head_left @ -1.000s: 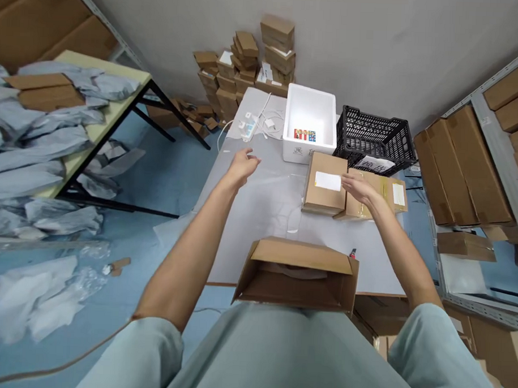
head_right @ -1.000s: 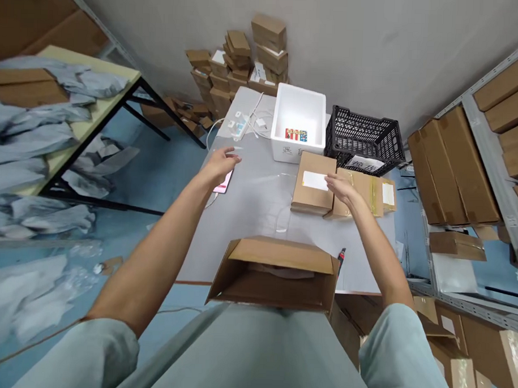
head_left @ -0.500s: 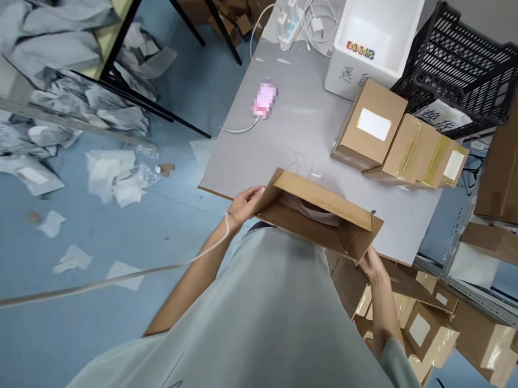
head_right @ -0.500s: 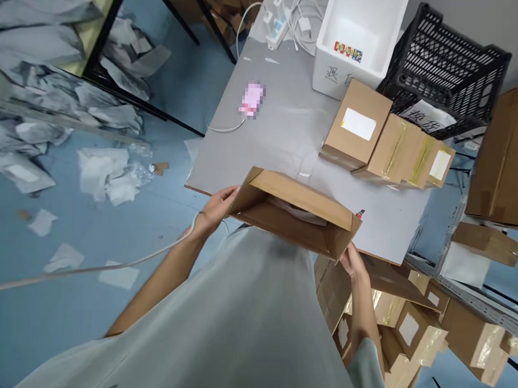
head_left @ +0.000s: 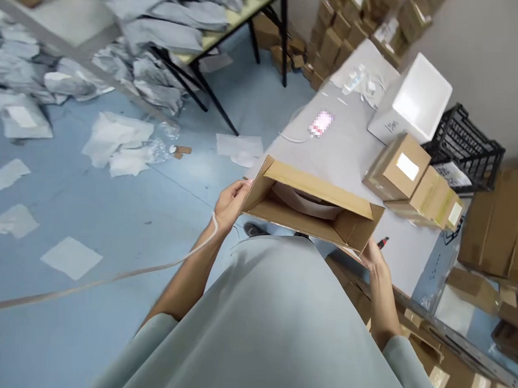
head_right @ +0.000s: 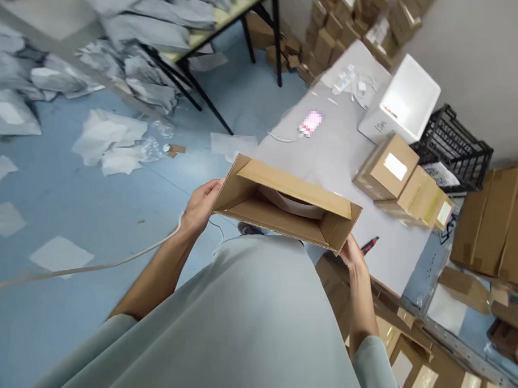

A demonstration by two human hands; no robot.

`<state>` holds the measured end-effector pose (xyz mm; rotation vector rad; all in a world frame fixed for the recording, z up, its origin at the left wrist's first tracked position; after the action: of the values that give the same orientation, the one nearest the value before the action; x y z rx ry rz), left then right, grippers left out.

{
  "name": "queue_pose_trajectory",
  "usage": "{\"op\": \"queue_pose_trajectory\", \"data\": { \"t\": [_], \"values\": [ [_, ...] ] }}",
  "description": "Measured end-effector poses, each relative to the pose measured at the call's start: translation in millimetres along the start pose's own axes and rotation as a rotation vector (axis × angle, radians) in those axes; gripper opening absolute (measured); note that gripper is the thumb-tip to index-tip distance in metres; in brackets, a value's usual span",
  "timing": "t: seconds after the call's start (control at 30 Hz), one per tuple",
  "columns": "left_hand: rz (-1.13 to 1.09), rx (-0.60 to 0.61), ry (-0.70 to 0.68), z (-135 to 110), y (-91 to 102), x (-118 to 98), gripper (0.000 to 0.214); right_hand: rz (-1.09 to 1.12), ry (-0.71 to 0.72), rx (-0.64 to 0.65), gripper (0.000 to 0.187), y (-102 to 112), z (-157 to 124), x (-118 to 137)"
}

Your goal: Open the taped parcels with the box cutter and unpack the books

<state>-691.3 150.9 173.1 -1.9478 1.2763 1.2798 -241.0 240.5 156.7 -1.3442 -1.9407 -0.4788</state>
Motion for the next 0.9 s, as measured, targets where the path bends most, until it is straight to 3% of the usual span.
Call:
{"op": "queue_pose_trajectory", "data": {
  "t": [0.17,0.33,0.43,0.53,0.67,0.8,0.9],
  "values": [
    [-0.167,-0.200,-0.053,-28,143.8,25,0.042,-0.110,-0.002,0.140,0.059,-139,50,26],
    [-0.227,-0.444,-0.095,-70,281.6,47,0.038,-0.254,0.049,0.270,0.046,-288,92,55],
    [-0.296,-0.591,-0.072,-94,348.0,67,0.036,-0.350,0.026,0.424,0.049,-383,116,70],
    [-0.376,-0.719,-0.066,-105,401.4,89,0.034,-0.404,0.009,0.496,0.053,-474,146,81],
    [-0.428,-0.840,-0.034,-97,466.9,117,0.034,-0.449,-0.038,0.594,0.053,-594,194,90],
    [-0.440,-0.961,0.064,-69,542.7,140,0.033,-0.495,-0.106,0.721,0.058,-714,248,96],
    [-0.466,-1.013,0.131,-37,604.6,155,0.031,-0.549,-0.183,0.738,0.042,-799,299,95]
  ]
}}
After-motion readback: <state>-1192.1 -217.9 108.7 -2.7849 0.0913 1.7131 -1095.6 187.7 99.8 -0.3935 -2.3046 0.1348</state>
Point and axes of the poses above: each hand's wrist, its own z-axis towards the middle knuckle, its own y-axis out of the back of the hand, x = y × z, the point moved 5 cm from there along z, towards the middle knuckle, and after that the axes turned 9 degrees about x, right-handed, at the moved point
